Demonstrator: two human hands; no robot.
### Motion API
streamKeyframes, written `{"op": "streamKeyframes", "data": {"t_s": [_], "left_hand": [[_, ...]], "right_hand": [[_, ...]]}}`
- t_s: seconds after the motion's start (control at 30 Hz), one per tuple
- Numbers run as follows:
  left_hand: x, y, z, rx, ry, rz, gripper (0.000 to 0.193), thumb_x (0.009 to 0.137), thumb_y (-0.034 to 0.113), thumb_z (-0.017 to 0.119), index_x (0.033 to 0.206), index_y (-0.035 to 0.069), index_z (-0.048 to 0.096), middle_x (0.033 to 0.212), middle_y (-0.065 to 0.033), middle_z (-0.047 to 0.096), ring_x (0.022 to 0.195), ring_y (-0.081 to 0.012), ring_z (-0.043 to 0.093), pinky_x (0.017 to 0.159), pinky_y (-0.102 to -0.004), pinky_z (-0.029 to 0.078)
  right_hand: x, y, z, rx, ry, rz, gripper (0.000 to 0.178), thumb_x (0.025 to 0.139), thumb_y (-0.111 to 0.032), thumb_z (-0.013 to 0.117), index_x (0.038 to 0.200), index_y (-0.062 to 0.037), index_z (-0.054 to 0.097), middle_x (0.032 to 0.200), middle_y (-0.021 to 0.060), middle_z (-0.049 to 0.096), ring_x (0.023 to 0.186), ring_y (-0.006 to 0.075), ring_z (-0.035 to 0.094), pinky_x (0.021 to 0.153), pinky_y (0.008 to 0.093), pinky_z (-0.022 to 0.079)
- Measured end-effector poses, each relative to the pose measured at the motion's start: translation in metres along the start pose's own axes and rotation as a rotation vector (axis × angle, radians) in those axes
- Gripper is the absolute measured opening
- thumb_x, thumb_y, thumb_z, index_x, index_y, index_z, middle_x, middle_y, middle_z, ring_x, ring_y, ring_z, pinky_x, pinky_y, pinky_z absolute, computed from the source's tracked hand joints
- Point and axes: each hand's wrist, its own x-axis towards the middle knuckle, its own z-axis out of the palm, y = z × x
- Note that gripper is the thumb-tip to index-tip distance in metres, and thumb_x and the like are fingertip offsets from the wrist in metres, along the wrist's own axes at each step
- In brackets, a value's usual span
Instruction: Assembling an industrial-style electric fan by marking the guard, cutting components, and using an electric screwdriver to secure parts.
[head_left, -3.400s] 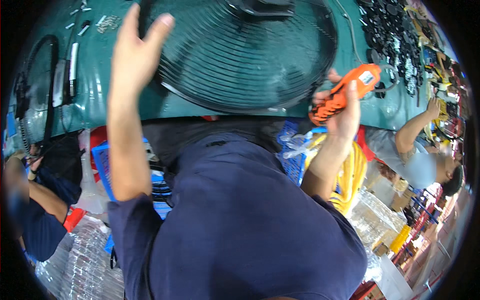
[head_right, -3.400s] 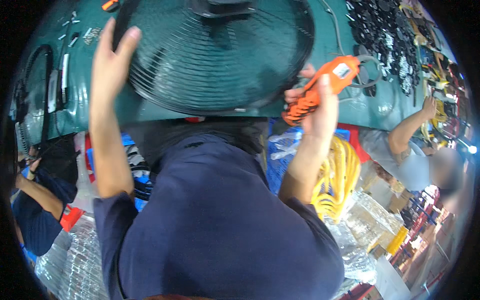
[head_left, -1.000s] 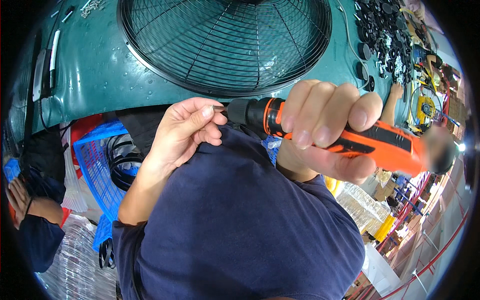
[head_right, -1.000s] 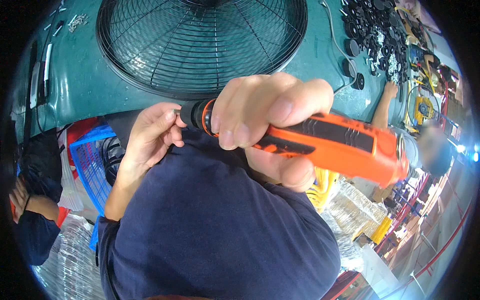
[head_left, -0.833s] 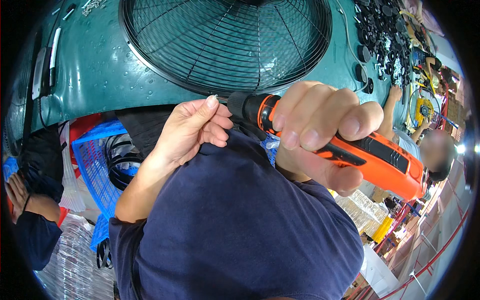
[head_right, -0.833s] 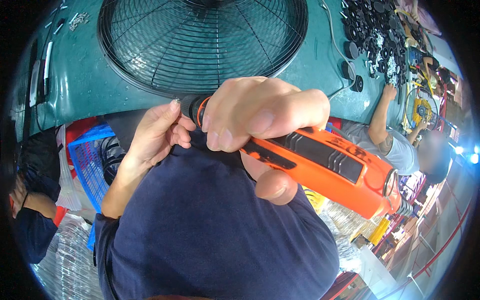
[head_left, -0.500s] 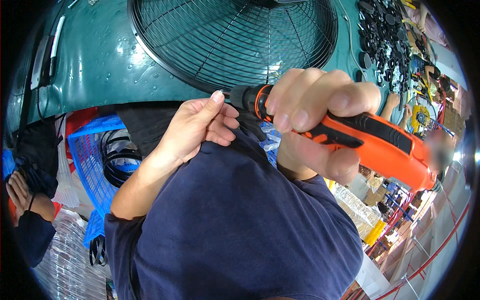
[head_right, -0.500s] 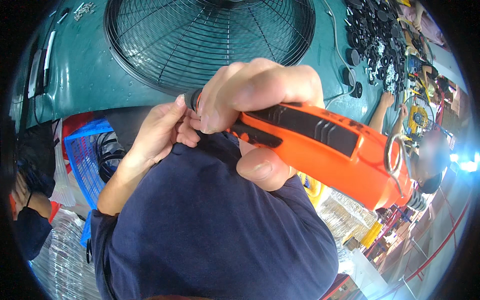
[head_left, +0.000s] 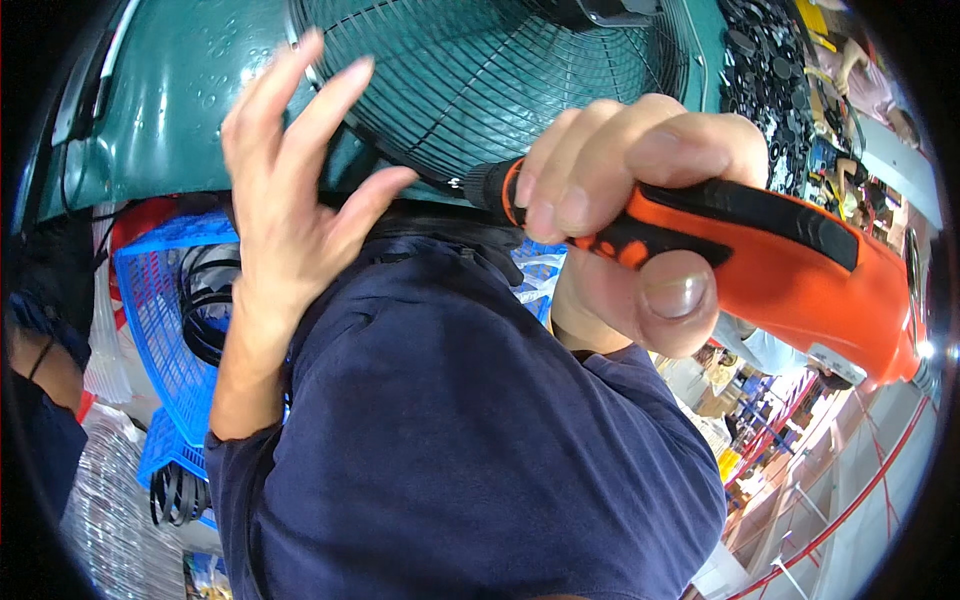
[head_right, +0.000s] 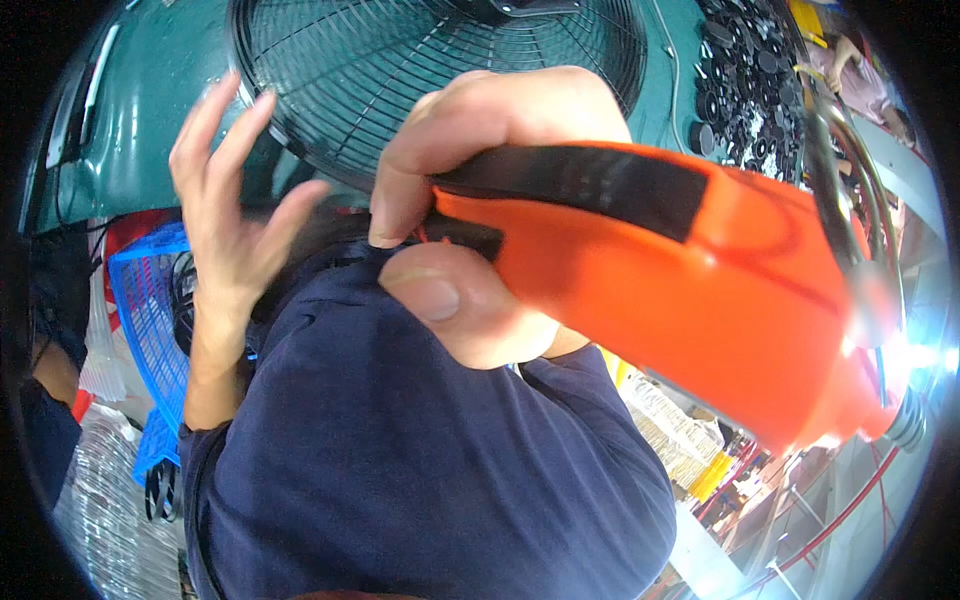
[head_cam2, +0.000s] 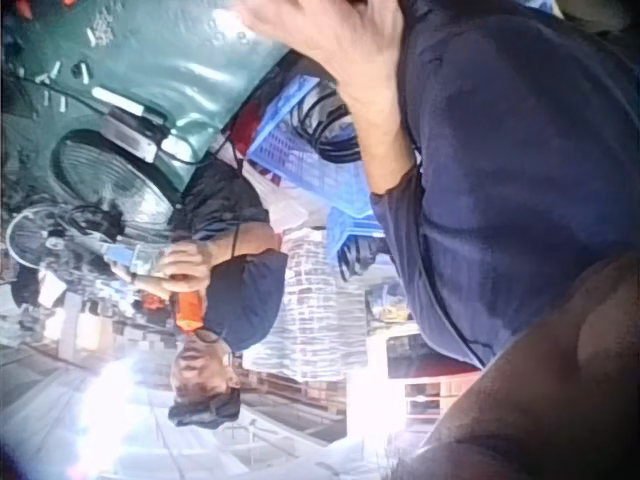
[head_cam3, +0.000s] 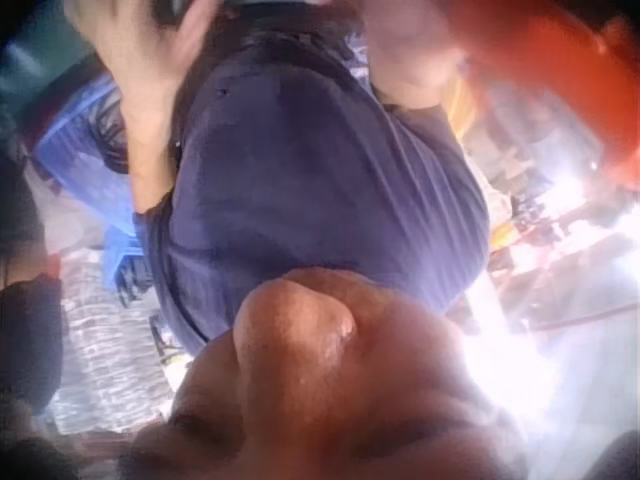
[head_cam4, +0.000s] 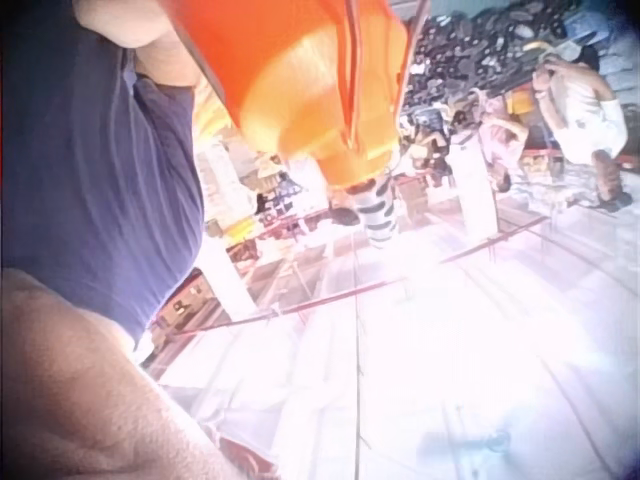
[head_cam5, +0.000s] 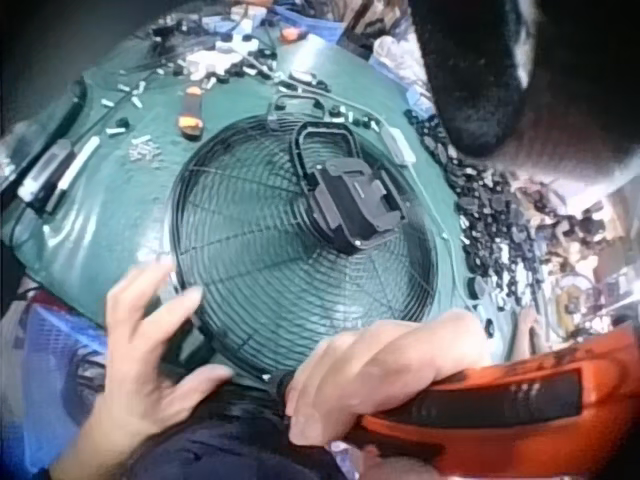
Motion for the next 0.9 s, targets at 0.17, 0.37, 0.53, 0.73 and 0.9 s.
{"op": "streamKeyframes", "data": {"t_s": [0.17,0.37,0.53,0.73,0.9], "left_hand": [[0.004,-0.015,0.021,-0.063,-0.073,0.043,0.092,0.068,0.036,0.089,0.151,0.017,0.053,0.164,-0.0181,0.035,0.151,-0.0413,0.031,0.121,-0.0510,0.031],[0.003,-0.013,0.021,-0.092,-0.064,0.017,0.095,0.063,0.032,0.090,0.150,0.018,0.054,0.164,-0.0168,0.035,0.151,-0.0409,0.032,0.121,-0.0515,0.032],[0.004,-0.012,0.022,-0.094,-0.062,-0.001,0.095,0.063,0.031,0.091,0.149,0.018,0.055,0.164,-0.0160,0.036,0.151,-0.0404,0.033,0.121,-0.0517,0.033],[0.003,-0.011,0.023,-0.114,-0.063,-0.008,0.095,0.062,0.029,0.092,0.149,0.018,0.055,0.164,-0.0159,0.036,0.151,-0.0407,0.033,0.121,-0.0514,0.033],[0.005,-0.008,0.022,-0.103,-0.053,-0.016,0.097,0.060,0.025,0.093,0.149,0.018,0.056,0.163,-0.0157,0.037,0.151,-0.0404,0.033,0.122,-0.0511,0.033]], "right_hand": [[0.003,0.006,0.011,0.057,0.031,-0.007,0.047,0.087,-0.031,0.073,0.119,-0.0021,0.056,0.080,0.0111,0.063,0.061,0.0208,0.061,0.057,0.0360,0.052],[0.004,0.009,0.011,0.157,0.022,-0.010,0.039,0.086,-0.028,0.076,0.110,-0.0049,0.056,0.077,0.0091,0.065,0.059,0.0195,0.062,0.056,0.0345,0.052],[0.006,0.009,0.009,0.144,-0.082,-0.021,0.039,0.085,-0.025,0.079,0.110,-0.0066,0.056,0.074,0.0059,0.064,0.055,0.0181,0.063,0.054,0.0331,0.052],[0.013,0.012,-0.005,0.240,-0.243,0.005,0.039,0.084,-0.026,0.082,0.107,-0.0068,0.059,0.074,0.0038,0.065,0.058,0.0192,0.066,0.055,0.0337,0.054],[0.025,0.024,-0.006,0.274,-0.351,-0.077,0.037,0.083,-0.025,0.083,0.104,-0.0039,0.062,0.073,0.0038,0.065,0.056,0.0195,0.067,0.051,0.0321,0.055]]}}
